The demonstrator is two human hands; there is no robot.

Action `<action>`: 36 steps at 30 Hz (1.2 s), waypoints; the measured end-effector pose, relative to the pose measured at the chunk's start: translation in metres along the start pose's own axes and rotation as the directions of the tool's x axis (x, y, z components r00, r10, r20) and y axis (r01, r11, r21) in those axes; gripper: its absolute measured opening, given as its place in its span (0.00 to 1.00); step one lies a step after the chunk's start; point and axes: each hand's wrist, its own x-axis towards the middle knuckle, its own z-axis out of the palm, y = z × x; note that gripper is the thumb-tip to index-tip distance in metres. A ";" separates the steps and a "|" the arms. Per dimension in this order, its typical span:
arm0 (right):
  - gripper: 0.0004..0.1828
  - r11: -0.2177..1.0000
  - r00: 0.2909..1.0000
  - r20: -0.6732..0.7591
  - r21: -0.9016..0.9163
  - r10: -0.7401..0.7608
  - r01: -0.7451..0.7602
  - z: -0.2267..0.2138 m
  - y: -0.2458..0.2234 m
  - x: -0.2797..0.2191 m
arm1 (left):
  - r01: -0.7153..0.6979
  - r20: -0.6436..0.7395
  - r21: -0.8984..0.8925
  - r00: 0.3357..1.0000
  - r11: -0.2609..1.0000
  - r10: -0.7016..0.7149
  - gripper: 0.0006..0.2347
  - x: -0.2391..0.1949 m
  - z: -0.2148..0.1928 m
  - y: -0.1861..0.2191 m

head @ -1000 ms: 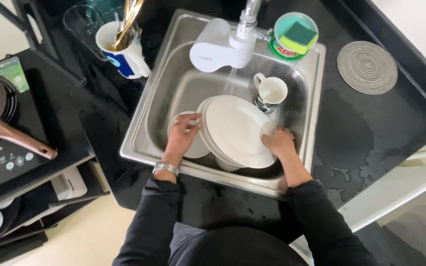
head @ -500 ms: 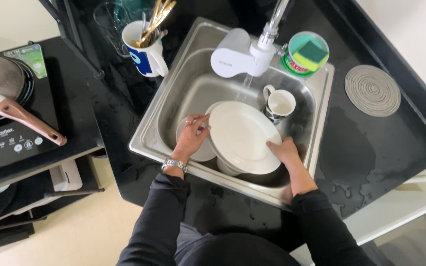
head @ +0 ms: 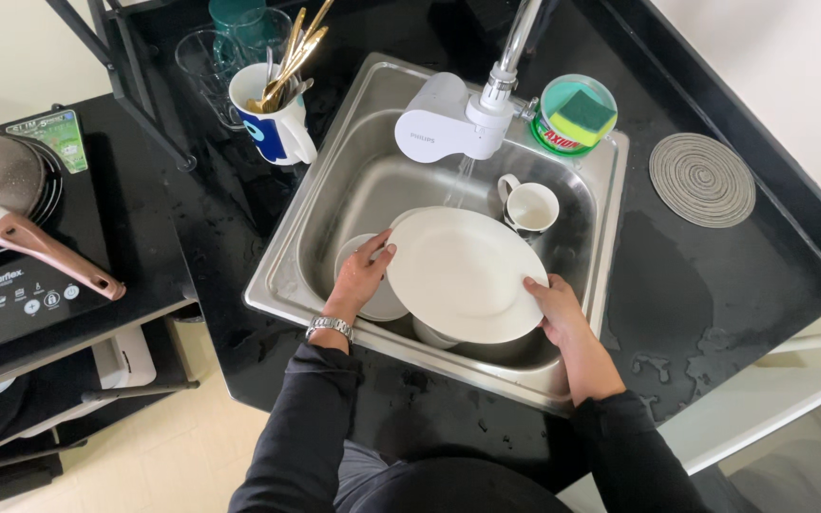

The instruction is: The person washes plates, mugs, and cutlery by hand in a sink, rinsing them under running water.

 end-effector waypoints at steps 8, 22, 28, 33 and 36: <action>0.21 0.968 0.978 0.010 0.143 -0.208 0.204 -0.002 -0.005 -0.020 | -0.007 -0.032 0.034 0.999 0.999 0.008 0.23 -0.003 -0.001 0.005; 0.13 0.786 0.849 -0.167 0.321 -0.502 0.528 0.035 -0.034 -0.045 | -0.129 -0.151 -0.303 0.985 0.944 0.087 0.28 -0.008 -0.003 0.003; 0.13 0.729 0.811 -0.213 0.357 -0.545 0.584 0.042 -0.025 -0.018 | -0.208 -0.036 -0.394 0.977 0.895 0.211 0.18 0.006 0.004 -0.017; 0.13 0.701 0.809 -0.237 0.407 -0.537 0.585 0.055 -0.024 -0.017 | -0.098 0.029 -0.625 0.988 0.774 0.148 0.20 -0.027 0.004 0.025; 0.14 0.713 0.814 -0.214 0.399 -0.540 0.577 0.056 -0.014 0.002 | -0.063 0.001 -0.676 0.996 0.734 0.087 0.20 -0.028 0.009 0.021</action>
